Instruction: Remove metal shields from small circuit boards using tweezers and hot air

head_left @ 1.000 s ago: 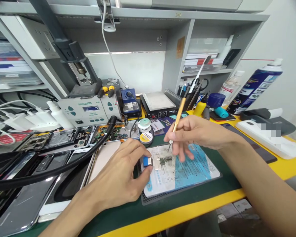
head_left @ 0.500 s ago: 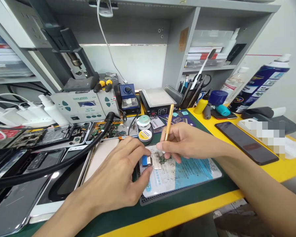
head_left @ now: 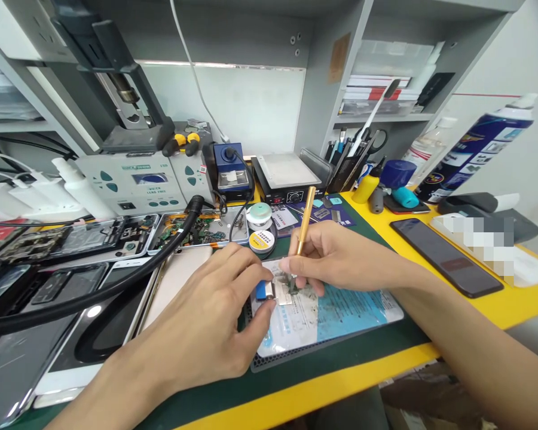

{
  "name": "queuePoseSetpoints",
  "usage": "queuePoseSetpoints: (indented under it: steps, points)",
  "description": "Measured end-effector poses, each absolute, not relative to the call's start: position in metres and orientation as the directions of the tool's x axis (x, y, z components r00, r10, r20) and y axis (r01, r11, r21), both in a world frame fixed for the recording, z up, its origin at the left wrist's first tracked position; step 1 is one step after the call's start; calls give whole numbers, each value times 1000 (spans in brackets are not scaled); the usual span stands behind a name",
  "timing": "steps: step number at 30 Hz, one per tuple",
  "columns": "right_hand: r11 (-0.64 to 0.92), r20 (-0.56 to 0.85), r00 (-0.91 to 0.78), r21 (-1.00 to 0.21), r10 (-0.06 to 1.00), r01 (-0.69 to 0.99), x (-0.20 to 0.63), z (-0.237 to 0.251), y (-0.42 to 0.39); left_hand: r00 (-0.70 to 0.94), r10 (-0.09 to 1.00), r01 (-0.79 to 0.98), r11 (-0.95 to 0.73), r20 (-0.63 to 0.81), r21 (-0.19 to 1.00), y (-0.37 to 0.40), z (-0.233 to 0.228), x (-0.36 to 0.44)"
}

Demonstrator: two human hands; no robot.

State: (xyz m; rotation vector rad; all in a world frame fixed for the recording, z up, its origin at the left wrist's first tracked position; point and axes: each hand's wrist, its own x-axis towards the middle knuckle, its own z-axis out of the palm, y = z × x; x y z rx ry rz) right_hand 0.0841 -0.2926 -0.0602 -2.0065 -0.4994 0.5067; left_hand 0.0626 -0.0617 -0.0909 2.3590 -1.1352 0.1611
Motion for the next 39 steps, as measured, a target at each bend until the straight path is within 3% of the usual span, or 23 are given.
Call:
queuePoseSetpoints:
  steps: [39]
  points:
    - [-432, -132, 834, -891, 536, 137, 86, -61, -295, 640, -697, -763, -524, 324, 378, -63, -92, 63]
